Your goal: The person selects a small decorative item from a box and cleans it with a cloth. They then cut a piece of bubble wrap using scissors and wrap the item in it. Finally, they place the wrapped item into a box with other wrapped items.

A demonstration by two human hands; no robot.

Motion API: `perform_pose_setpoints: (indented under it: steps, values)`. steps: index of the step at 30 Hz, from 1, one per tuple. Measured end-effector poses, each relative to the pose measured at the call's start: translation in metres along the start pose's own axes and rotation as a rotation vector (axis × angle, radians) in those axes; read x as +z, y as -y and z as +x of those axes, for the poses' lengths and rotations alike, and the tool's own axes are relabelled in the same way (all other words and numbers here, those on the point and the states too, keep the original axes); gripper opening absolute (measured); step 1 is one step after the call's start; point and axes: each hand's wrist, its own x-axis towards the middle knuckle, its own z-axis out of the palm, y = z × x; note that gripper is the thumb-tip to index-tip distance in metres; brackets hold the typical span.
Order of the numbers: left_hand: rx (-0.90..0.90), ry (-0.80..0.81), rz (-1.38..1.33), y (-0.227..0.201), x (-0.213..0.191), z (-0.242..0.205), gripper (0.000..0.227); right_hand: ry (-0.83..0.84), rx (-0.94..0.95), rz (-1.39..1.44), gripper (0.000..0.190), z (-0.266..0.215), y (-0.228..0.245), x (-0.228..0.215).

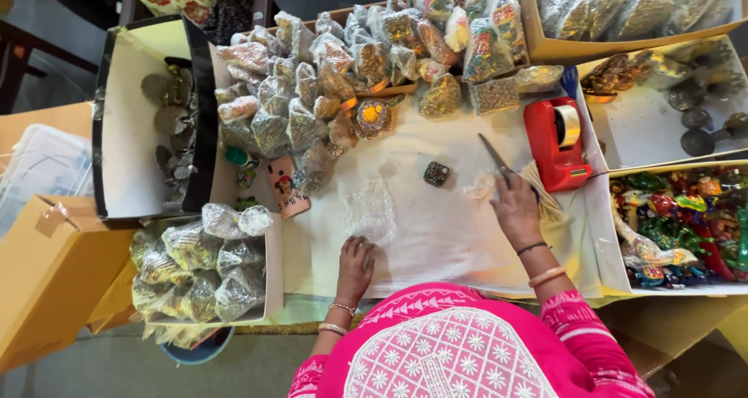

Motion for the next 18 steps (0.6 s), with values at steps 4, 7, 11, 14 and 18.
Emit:
perform_pose_setpoints:
  steps: [4, 7, 11, 14, 18]
  values:
    - [0.017, 0.049, 0.032, -0.002, 0.001, -0.004, 0.039, -0.121, -0.289, 0.068, 0.053, 0.010, 0.004, 0.040]
    - [0.019, 0.050, 0.032, -0.002, 0.002, 0.001, 0.041, 0.090, -0.234, 0.029, 0.014, 0.009, -0.010, 0.075]
    - [0.050, 0.050, 0.064, 0.001, 0.008, 0.008, 0.044, -0.155, -0.145, 0.598, 0.014, -0.014, -0.016, 0.039]
    - [0.087, 0.081, 0.088, -0.002, 0.012, 0.016, 0.048, -0.424, 0.017, 0.772, 0.011, -0.055, -0.081, 0.033]
    - [0.133, 0.109, 0.098, -0.003, 0.020, 0.033, 0.049, -0.654, 0.108, 0.518, 0.014, -0.130, -0.217, 0.028]
